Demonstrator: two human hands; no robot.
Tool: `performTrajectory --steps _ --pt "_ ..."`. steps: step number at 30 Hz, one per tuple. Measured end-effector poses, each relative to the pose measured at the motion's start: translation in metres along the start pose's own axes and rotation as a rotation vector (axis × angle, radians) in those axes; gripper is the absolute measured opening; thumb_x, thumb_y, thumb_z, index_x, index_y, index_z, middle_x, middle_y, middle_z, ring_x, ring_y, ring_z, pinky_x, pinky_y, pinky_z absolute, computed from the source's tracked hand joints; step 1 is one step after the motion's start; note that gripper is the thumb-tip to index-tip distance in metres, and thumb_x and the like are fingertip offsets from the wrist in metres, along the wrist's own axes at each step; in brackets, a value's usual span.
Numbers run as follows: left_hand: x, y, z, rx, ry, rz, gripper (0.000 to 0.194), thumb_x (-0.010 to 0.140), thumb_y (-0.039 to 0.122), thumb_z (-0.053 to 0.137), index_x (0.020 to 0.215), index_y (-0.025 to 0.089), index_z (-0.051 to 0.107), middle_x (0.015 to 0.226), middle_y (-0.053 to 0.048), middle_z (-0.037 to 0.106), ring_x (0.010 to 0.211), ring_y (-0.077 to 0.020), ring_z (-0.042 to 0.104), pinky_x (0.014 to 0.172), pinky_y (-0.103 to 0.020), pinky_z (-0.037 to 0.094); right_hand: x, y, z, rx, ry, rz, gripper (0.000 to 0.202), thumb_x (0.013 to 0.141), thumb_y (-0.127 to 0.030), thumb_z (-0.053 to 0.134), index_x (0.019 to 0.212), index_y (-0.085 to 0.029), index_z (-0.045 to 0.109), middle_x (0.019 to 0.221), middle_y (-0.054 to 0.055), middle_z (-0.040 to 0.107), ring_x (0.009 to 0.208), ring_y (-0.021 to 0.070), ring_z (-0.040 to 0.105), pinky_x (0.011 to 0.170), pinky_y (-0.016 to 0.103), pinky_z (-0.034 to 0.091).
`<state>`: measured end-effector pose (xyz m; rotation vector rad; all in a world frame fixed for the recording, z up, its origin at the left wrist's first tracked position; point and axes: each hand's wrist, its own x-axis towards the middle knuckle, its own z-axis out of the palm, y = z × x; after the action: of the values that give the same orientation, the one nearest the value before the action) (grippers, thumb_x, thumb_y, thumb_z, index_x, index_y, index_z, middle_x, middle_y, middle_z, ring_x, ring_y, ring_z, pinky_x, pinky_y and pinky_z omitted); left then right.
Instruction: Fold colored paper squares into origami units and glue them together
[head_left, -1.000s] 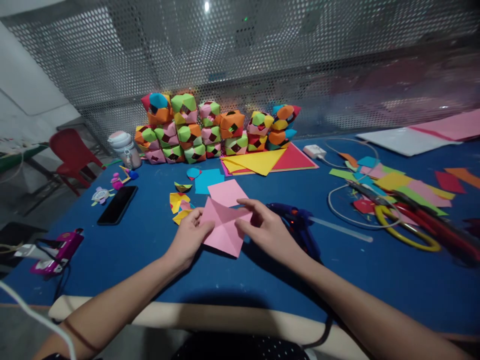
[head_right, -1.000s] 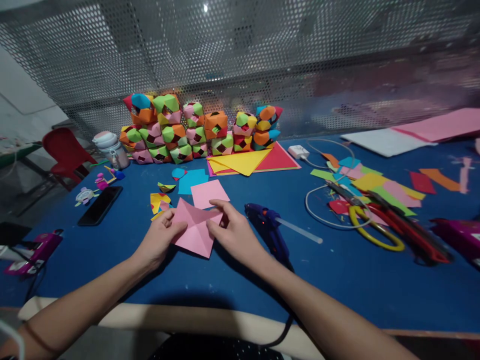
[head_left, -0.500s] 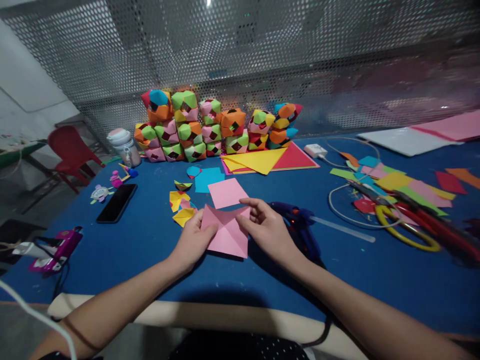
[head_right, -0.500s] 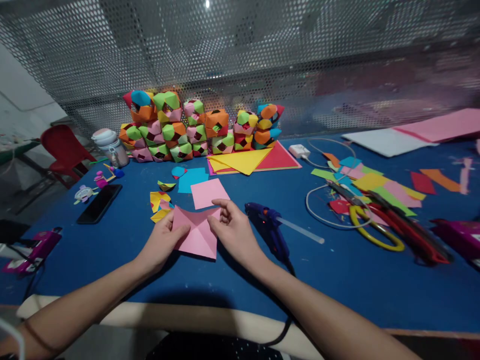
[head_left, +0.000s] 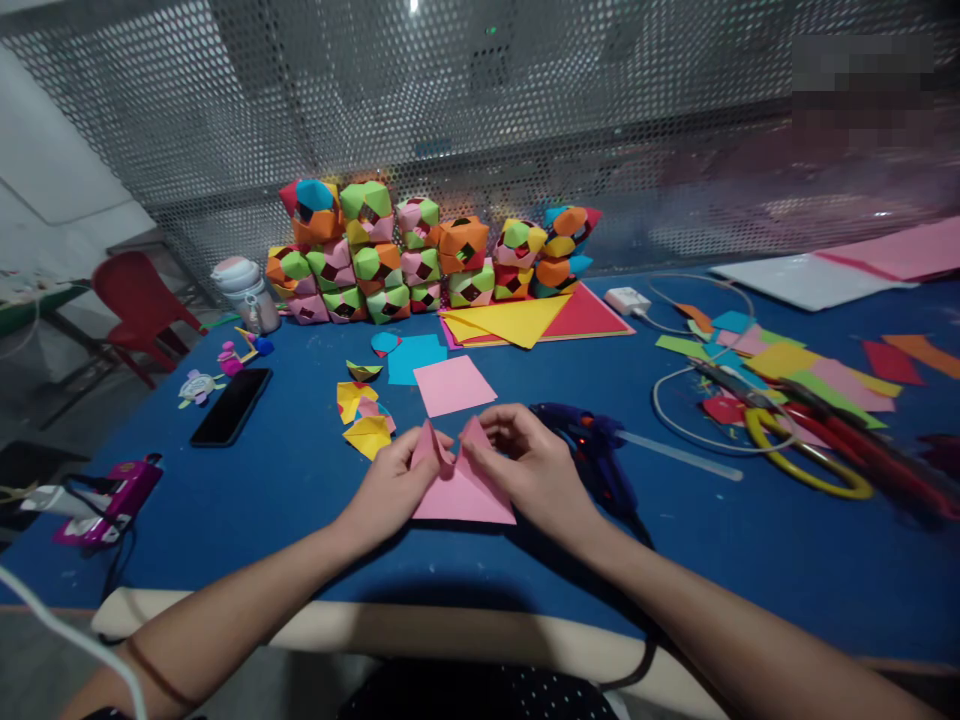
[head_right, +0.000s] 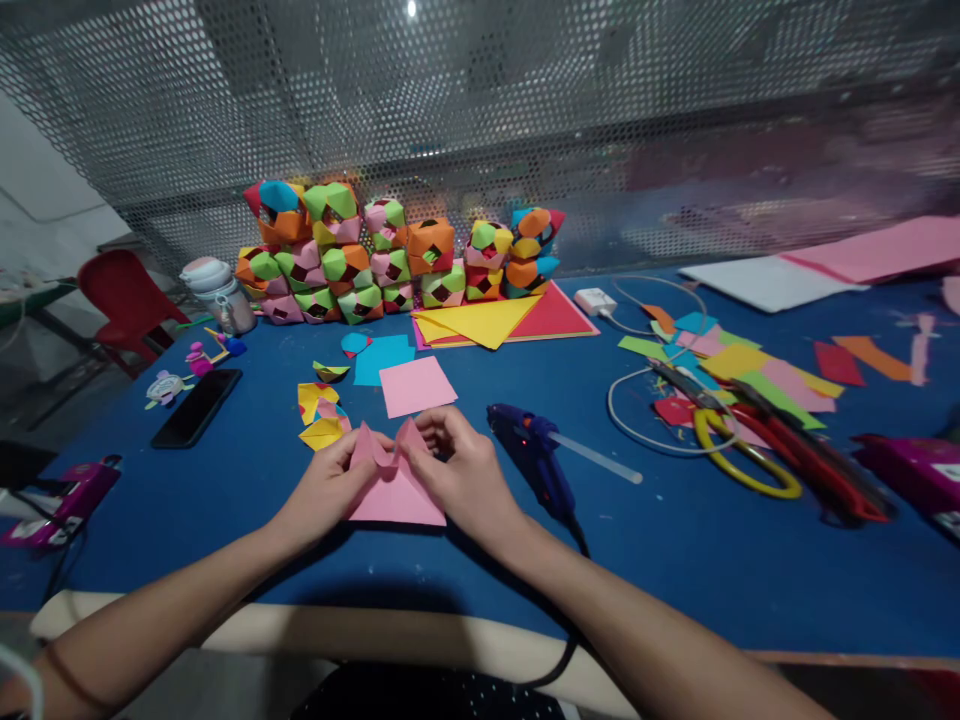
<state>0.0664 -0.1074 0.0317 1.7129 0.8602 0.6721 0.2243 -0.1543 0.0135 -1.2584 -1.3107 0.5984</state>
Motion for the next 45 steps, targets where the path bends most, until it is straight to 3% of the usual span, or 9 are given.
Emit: performTrajectory --steps 7,14,22,25,30,41,45 --pt "-0.002 0.001 0.003 0.104 -0.055 0.05 0.02 0.085 0.026 0.043 0.071 0.015 0.053 0.071 0.001 0.053 0.068 -0.0124 0.047 0.062 -0.022 0.035 -0.001 -0.003 -0.001 -0.072 -0.052 -0.104 0.009 0.079 -0.025 0.059 0.072 -0.018 0.06 0.07 0.002 0.06 0.063 0.014 0.055 0.059 0.027 0.044" --pt "-0.001 0.001 0.005 0.093 -0.075 0.057 0.024 0.086 0.03 0.043 0.07 0.014 0.052 0.069 0.002 0.05 0.065 -0.0105 0.043 0.06 -0.021 0.034 -0.002 -0.002 0.002 -0.061 -0.096 -0.159 0.01 0.081 -0.021 0.056 0.073 -0.018 0.061 0.07 0.001 0.06 0.064 0.0134 0.056 0.061 0.027 0.044" --pt "-0.001 -0.004 0.006 0.127 0.016 0.012 0.02 0.082 0.031 0.049 0.072 0.014 0.054 0.067 0.002 0.05 0.063 -0.011 0.043 0.057 -0.021 0.034 -0.005 -0.009 -0.003 -0.112 -0.213 -0.192 0.011 0.082 -0.025 0.055 0.087 -0.016 0.061 0.078 0.004 0.059 0.071 0.0147 0.056 0.065 0.028 0.044" --pt "0.001 -0.002 0.006 0.131 0.05 0.01 0.017 0.08 0.027 0.049 0.073 0.013 0.055 0.069 0.001 0.051 0.064 -0.0114 0.045 0.058 -0.021 0.035 -0.007 -0.009 0.0 -0.164 -0.181 -0.241 0.013 0.079 -0.021 0.058 0.091 -0.015 0.059 0.081 0.005 0.059 0.073 0.0155 0.055 0.066 0.029 0.044" --pt "0.002 -0.004 0.007 0.182 0.09 0.003 0.018 0.082 0.026 0.046 0.068 0.014 0.052 0.063 0.004 0.046 0.06 -0.0102 0.041 0.054 -0.021 0.032 -0.006 -0.006 0.003 -0.203 -0.135 -0.239 0.007 0.081 -0.014 0.051 0.079 -0.016 0.058 0.071 0.002 0.057 0.063 0.0123 0.052 0.059 0.025 0.042" --pt "0.0 -0.005 0.004 0.293 0.015 0.047 0.019 0.083 0.025 0.044 0.071 0.014 0.054 0.067 0.002 0.05 0.065 -0.0111 0.044 0.057 -0.021 0.033 -0.003 0.002 -0.002 -0.211 -0.184 -0.265 0.008 0.08 -0.012 0.05 0.078 -0.016 0.057 0.07 0.002 0.057 0.062 0.0125 0.052 0.057 0.025 0.042" --pt "0.001 -0.008 0.002 0.307 -0.02 0.034 0.016 0.081 0.021 0.044 0.073 0.014 0.057 0.064 0.003 0.049 0.061 -0.0101 0.042 0.054 -0.021 0.031 -0.001 0.004 -0.003 -0.183 -0.241 -0.318 0.014 0.08 -0.011 0.05 0.089 -0.016 0.059 0.077 0.004 0.059 0.069 0.0141 0.055 0.062 0.027 0.045"
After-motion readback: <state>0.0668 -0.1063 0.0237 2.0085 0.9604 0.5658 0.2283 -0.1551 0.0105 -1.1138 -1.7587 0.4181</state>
